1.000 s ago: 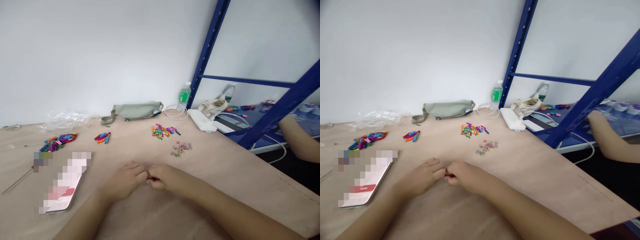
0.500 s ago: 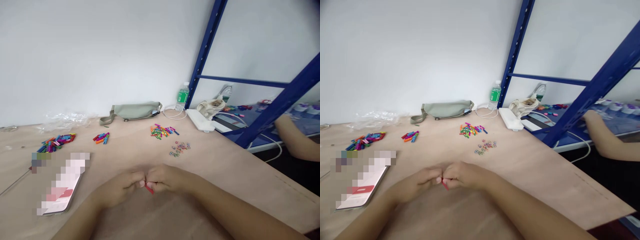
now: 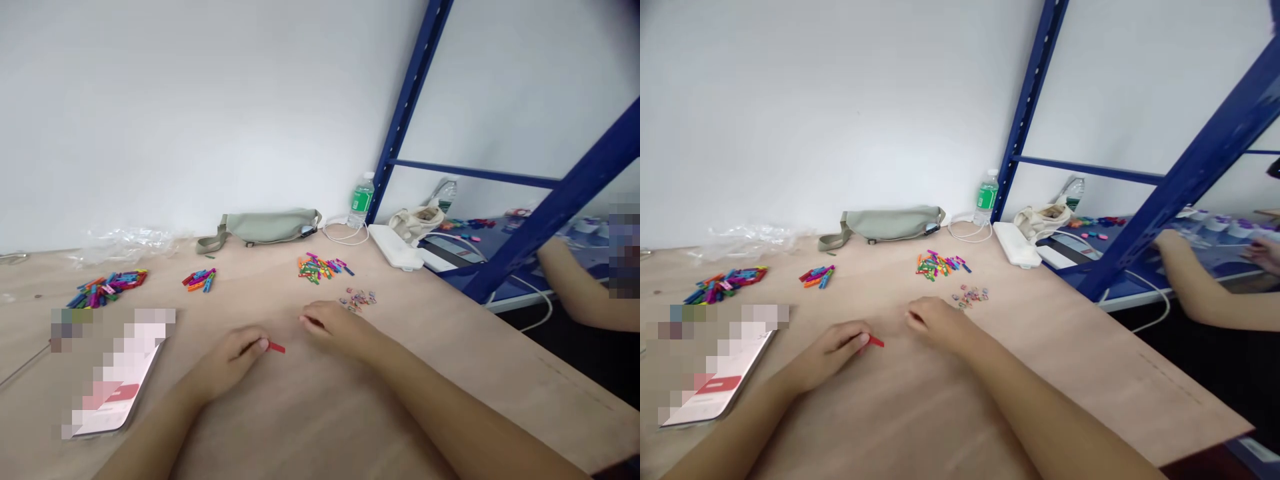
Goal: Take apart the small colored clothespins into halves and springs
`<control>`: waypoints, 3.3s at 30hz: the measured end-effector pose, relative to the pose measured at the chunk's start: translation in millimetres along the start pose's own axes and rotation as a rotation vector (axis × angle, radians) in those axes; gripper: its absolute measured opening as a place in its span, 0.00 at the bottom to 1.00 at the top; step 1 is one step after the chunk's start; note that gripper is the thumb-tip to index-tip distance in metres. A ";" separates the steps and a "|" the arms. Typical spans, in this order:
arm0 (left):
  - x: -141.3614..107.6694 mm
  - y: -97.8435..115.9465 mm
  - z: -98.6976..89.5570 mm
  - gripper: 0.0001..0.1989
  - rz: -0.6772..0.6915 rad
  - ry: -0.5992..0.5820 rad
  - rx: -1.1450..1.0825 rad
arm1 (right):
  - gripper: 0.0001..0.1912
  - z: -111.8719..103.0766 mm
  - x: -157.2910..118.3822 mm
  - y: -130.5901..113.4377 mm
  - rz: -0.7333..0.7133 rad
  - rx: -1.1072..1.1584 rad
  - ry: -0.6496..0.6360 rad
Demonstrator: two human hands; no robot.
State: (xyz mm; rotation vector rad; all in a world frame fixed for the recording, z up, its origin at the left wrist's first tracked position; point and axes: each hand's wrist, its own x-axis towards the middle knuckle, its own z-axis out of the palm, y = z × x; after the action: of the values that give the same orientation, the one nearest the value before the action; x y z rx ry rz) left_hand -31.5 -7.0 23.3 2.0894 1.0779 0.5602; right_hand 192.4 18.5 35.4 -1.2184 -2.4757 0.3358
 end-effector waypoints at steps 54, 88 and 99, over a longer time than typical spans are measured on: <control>40.9 -73.7 -55.9 0.14 -0.199 0.746 0.599 | 0.07 49.4 13.6 -10.2 0.197 0.733 0.243; 21.9 3.4 25.1 0.12 -0.035 0.348 -0.744 | 0.16 31.5 5.5 -20.8 -0.002 0.631 0.035; 21.8 -6.2 23.5 0.09 -0.073 0.227 -0.785 | 0.18 34.9 0.9 -21.8 -0.032 0.586 -0.109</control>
State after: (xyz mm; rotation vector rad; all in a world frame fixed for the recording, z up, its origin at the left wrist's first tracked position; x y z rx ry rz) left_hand -7.5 4.4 4.4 1.3173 0.8540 1.0093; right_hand 161.7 4.3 11.8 -0.9245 -2.2297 1.0520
